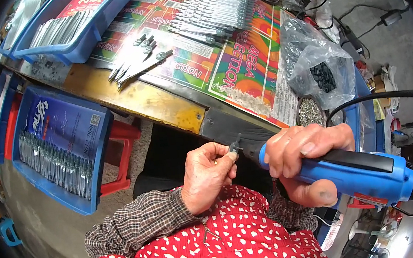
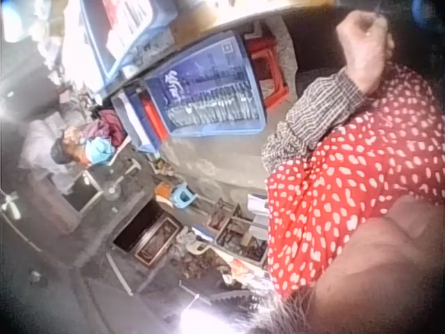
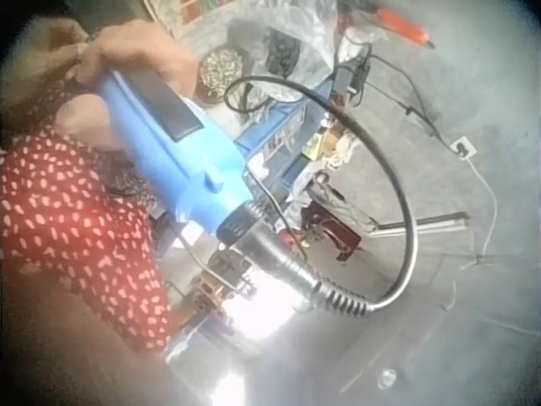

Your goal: The person assembles small components onto workpieces on a workbench using a motorized electric screwdriver.

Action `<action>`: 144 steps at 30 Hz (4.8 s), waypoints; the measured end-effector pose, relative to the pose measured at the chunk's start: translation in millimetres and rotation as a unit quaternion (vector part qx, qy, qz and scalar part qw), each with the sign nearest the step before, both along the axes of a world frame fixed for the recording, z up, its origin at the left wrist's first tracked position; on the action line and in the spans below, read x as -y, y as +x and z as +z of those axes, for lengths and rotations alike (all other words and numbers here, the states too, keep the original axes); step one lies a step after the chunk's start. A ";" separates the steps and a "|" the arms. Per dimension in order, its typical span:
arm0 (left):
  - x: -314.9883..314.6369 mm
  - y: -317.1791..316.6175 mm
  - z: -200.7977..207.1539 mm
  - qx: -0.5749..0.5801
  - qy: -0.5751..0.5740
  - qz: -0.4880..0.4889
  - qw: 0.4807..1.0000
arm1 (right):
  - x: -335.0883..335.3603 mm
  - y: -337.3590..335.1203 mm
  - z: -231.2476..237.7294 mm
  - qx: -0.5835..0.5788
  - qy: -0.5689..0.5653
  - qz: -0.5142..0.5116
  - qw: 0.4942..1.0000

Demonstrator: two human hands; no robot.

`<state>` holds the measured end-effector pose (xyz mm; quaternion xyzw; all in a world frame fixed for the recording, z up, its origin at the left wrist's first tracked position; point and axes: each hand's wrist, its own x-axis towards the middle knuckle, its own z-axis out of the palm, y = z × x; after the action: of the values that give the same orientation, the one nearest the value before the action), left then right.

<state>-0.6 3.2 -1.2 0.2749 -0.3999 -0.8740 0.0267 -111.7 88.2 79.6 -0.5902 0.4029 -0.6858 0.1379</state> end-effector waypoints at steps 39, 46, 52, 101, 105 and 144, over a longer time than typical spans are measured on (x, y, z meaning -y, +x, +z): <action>1.8 -1.0 4.9 0.006 0.002 0.001 1.000 | 11.8 3.0 5.3 0.003 0.055 -0.003 0.998; -0.1 -0.7 4.2 0.013 -0.002 -0.003 1.000 | 13.9 2.2 1.4 0.030 0.042 -0.015 0.999; 2.7 -1.2 3.3 0.000 -0.013 -0.008 1.000 | 10.8 2.5 -1.7 0.037 0.034 -0.010 0.999; 201.6 -60.9 32.6 0.143 -0.815 -0.018 0.561 | -23.5 -3.8 -11.1 0.214 -0.026 -0.181 0.960; 209.6 -59.6 32.0 0.121 -0.798 -0.040 0.589 | -20.1 -1.6 -10.4 0.207 -0.014 -0.209 0.956; 179.2 -68.6 23.7 -0.280 -0.646 0.264 0.659 | -23.5 -3.0 -16.2 0.137 0.031 -0.220 0.965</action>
<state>-69.3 -176.0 22.5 0.0252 -0.7485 -0.3878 0.5374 -114.7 111.8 63.4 -0.3825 0.5213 -0.7608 0.0560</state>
